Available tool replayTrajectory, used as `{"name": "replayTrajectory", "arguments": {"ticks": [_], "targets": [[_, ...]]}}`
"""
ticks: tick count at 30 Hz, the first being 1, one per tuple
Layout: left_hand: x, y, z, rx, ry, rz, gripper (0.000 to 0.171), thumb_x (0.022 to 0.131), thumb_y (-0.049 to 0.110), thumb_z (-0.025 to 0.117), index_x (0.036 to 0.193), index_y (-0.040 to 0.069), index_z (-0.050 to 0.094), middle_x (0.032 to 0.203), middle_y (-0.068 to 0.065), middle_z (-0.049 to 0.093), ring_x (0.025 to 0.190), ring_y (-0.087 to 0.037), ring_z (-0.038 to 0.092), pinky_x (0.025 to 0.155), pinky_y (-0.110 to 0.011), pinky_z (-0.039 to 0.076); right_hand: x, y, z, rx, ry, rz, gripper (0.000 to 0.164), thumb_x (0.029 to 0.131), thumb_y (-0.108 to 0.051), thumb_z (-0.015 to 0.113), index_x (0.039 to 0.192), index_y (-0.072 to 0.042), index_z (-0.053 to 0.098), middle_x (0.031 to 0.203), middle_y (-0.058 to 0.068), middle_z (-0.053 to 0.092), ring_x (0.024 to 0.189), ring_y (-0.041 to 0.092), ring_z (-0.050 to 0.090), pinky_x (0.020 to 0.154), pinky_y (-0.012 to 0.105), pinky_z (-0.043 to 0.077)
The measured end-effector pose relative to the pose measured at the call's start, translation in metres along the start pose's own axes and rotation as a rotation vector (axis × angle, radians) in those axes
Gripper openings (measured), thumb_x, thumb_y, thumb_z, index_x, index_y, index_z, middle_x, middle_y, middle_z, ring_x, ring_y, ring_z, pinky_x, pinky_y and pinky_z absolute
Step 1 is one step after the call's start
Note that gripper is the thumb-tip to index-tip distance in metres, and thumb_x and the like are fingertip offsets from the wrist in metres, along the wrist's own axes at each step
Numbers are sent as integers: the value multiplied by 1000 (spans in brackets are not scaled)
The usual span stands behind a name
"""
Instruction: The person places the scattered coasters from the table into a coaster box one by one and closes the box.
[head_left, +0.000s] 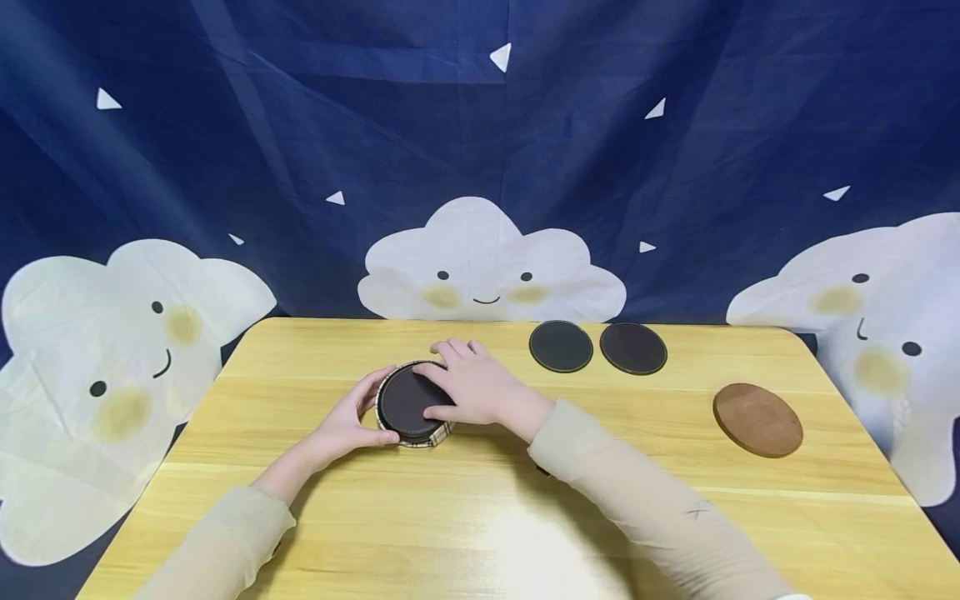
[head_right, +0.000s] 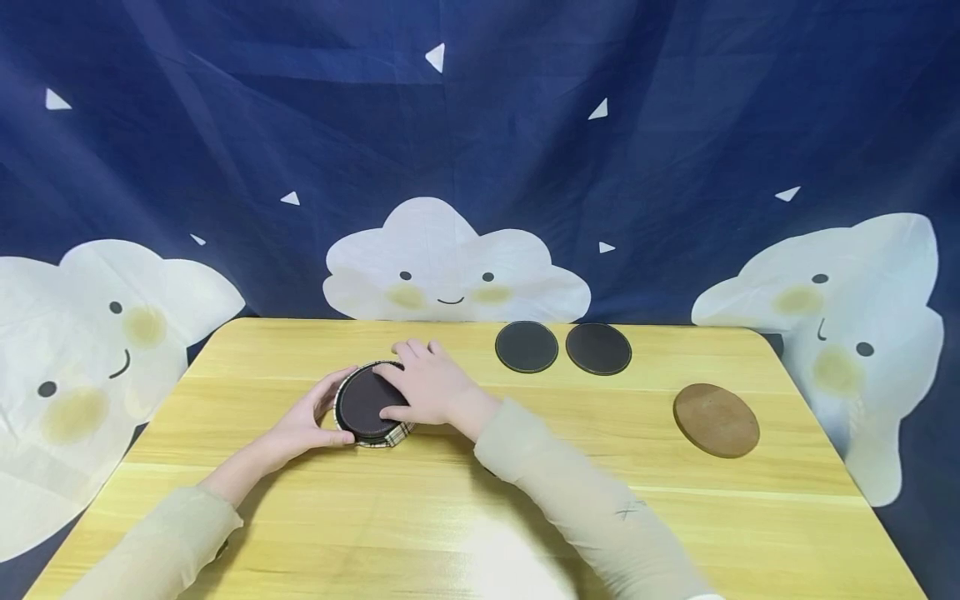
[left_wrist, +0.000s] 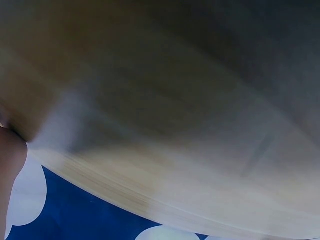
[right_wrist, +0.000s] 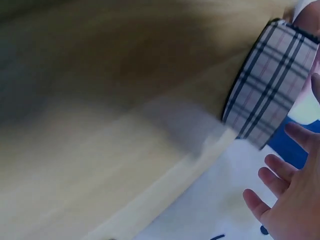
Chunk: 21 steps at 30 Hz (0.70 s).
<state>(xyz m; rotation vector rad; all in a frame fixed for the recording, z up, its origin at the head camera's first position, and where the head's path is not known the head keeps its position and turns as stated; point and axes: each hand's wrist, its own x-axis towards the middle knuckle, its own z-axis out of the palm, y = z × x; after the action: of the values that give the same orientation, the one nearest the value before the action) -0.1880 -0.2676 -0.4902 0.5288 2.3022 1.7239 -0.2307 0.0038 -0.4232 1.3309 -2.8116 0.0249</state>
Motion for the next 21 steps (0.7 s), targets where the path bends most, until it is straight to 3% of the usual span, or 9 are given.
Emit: {"name": "replayTrajectory", "arguments": {"ticks": [21], "targets": [[2,-2,1,-11,16,23,109,76,11,97,165,4,32,158,-31,46,128,12,52,111,-4,35,-38,67,-1,-35,-23,149,69,100,-60,63,156,-22,50,161,20,46,152,36,40,123,59,34]]}}
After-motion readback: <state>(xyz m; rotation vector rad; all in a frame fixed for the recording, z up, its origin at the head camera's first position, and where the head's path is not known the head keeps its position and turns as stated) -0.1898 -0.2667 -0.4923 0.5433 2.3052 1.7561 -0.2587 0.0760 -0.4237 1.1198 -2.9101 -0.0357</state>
